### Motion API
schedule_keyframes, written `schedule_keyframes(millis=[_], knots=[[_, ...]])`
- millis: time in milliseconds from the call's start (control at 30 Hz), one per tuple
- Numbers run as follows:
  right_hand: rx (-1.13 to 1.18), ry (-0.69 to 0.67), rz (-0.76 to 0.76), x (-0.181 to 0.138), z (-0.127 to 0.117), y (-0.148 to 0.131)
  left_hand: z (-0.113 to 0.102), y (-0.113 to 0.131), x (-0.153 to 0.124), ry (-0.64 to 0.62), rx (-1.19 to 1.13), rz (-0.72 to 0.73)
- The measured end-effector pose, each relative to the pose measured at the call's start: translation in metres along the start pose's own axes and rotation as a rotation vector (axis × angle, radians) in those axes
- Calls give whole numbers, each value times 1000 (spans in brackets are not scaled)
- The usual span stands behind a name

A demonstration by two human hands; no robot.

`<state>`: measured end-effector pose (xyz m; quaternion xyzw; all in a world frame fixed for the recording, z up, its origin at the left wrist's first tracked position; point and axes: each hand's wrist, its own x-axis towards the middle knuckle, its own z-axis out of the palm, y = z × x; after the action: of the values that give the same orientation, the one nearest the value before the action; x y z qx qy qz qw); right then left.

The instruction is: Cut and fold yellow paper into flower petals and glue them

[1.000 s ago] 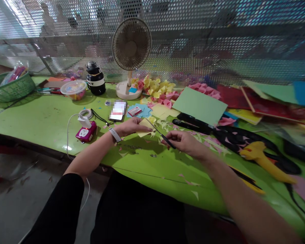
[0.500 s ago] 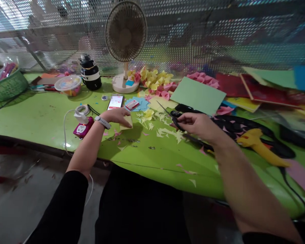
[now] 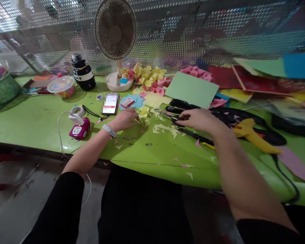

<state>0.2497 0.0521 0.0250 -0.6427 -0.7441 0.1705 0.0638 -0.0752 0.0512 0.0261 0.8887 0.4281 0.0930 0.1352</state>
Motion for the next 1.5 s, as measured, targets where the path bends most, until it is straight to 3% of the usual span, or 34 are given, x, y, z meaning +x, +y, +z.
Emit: schedule_keyframes(millis=[333,467,700,833,867,933,1133,1300,1500], knots=[[-79,114,44,7,13,-1,1,-8,4,21,-154,-14],[-95,178,113,9,10,2,-3,-10,3,47,-356,10],[82,-24,184,6,-2,3,1,-12,6,6,-900,-172],[61,231,69,0,-1,-22,0,-9,5,41,-1103,-236],[49,233,11,1,1,-33,-1,-8,5,52,-1121,-249],[-12,128,-92,8,7,-56,-3,-6,4,81,-1140,-266],[-360,-101,-132,51,14,-103,-3,-6,4,195,-1204,-276],[-432,-141,-102,69,12,-110,-1,-5,6,235,-1252,-247],[-358,-107,-56,60,18,-92,2,-1,5,239,-1298,-261]])
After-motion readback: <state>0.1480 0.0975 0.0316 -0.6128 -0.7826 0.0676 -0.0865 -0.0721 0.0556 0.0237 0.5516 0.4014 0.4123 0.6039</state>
